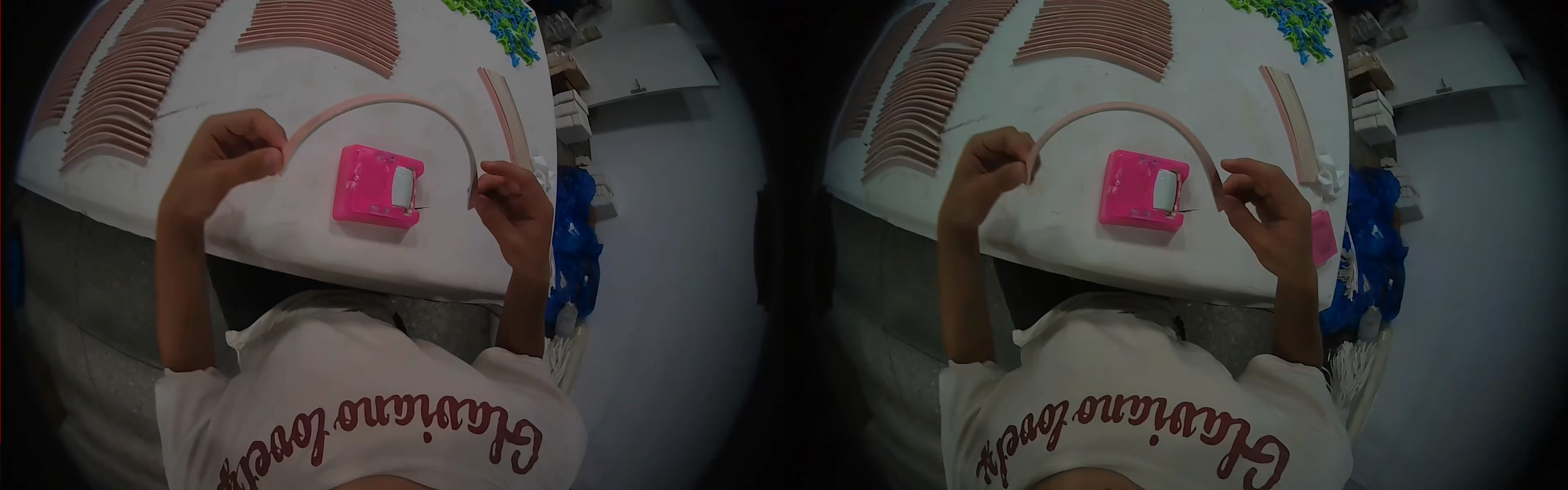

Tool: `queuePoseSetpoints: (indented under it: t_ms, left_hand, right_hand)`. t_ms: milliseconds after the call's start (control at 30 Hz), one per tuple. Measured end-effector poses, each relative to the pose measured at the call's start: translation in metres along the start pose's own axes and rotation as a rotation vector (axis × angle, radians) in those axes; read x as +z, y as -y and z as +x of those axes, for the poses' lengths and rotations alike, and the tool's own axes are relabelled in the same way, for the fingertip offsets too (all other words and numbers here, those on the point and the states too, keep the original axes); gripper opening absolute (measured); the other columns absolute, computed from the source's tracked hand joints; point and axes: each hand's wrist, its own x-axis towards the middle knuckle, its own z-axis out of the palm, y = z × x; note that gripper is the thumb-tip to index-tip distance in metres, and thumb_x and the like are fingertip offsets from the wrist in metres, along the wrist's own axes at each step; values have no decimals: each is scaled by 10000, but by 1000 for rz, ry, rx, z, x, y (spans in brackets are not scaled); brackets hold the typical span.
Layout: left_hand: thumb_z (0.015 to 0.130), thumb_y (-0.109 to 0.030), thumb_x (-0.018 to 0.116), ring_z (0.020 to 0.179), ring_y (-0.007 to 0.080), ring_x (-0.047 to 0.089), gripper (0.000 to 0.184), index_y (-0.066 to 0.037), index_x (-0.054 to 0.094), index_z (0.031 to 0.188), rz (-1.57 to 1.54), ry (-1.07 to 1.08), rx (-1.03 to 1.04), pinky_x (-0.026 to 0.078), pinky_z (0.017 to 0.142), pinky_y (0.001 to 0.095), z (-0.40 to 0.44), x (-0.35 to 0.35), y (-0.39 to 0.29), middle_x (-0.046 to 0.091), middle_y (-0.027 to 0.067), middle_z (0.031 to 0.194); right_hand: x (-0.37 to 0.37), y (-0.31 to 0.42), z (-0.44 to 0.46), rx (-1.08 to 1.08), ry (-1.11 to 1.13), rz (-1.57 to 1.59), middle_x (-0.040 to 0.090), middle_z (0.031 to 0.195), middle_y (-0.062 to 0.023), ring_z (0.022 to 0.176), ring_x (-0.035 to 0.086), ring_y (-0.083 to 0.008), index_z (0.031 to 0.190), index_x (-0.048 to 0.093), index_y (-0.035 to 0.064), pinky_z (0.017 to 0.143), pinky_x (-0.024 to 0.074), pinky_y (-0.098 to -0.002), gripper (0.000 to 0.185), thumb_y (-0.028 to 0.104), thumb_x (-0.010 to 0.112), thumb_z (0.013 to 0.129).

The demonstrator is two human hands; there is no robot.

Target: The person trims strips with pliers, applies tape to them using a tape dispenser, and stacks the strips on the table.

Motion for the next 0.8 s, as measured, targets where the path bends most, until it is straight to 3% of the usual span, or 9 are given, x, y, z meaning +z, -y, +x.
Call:
queuePoseSetpoints:
  t_ms: [33, 67, 100, 133, 200, 300, 600, 633, 800]
  left_hand:
    - [862, -92, 701, 767, 65, 558, 79, -36, 653, 892, -12, -19, -1, 444, 705, 224, -3, -10, -10, 626, 0, 826]
    - [867, -88, 694, 765, 51, 553, 67, -44, 656, 900, 186, 6, 66, 439, 699, 216, -6, -19, -19, 622, -16, 823]
    - [872, -84, 688, 764, 38, 548, 56, -52, 659, 908, 385, 29, 129, 435, 694, 208, -9, -26, -29, 618, -33, 820]
    - [872, -84, 688, 764, 38, 548, 56, -52, 659, 908, 373, 6, 125, 435, 694, 208, -11, -32, -41, 618, -33, 820]
    - [867, -82, 685, 756, 73, 585, 29, -61, 684, 887, 875, -27, 188, 465, 678, 237, -19, -38, -64, 632, -29, 816]
    - [879, -80, 677, 707, 75, 532, 43, -45, 658, 864, 1136, -204, 342, 437, 646, 232, -21, -3, -97, 579, -8, 814]
    - [868, -86, 686, 718, 88, 551, 44, -46, 669, 865, 1151, -333, 263, 457, 651, 247, -62, -78, -41, 589, -1, 819]
    - [867, -87, 687, 719, 90, 554, 44, -46, 670, 865, 1156, -336, 259, 459, 652, 249, -62, -23, -57, 590, 0, 819]
    - [861, -90, 693, 726, 98, 566, 47, -46, 677, 866, 1187, -333, 254, 472, 654, 258, -65, -17, -48, 595, 5, 823]
  right_hand:
    - [-1, 0, 4, -114, 46, -168, 653, 918, -84, 795, 634, -129, 1220, 601, 29, 667, 503, -245, 404, -82, 648, 834]
    - [0, 0, 9, -109, 67, -170, 653, 918, -84, 795, 634, -129, 1220, 601, 29, 667, 503, -245, 404, -82, 648, 834]
    - [1, 2, 14, -180, 106, -369, 656, 917, -81, 792, 641, -137, 1196, 628, 51, 655, 511, -255, 381, -71, 653, 836]
    - [4, 2, 19, -257, 148, -567, 659, 915, -78, 788, 647, -146, 1172, 655, 73, 643, 519, -265, 359, -59, 658, 838]
    - [14, -7, 26, -288, 193, -614, 673, 924, -86, 796, 656, -151, 1154, 665, 65, 629, 513, -262, 355, -65, 674, 824]
    - [33, -18, 32, -320, 238, -641, 666, 909, -88, 788, 661, -174, 1153, 673, 88, 633, 528, -290, 369, -63, 681, 816]
    - [48, -34, 39, -393, 309, -634, 640, 888, -85, 783, 646, -191, 1194, 678, 136, 652, 547, -317, 437, -65, 670, 806]
    - [48, -34, 39, -404, 313, -644, 639, 888, -84, 781, 645, -190, 1195, 679, 138, 652, 548, -317, 443, -67, 670, 803]
    - [48, -38, 40, -417, 325, -645, 638, 887, -83, 780, 644, -189, 1193, 681, 134, 650, 550, -318, 447, -69, 671, 795]
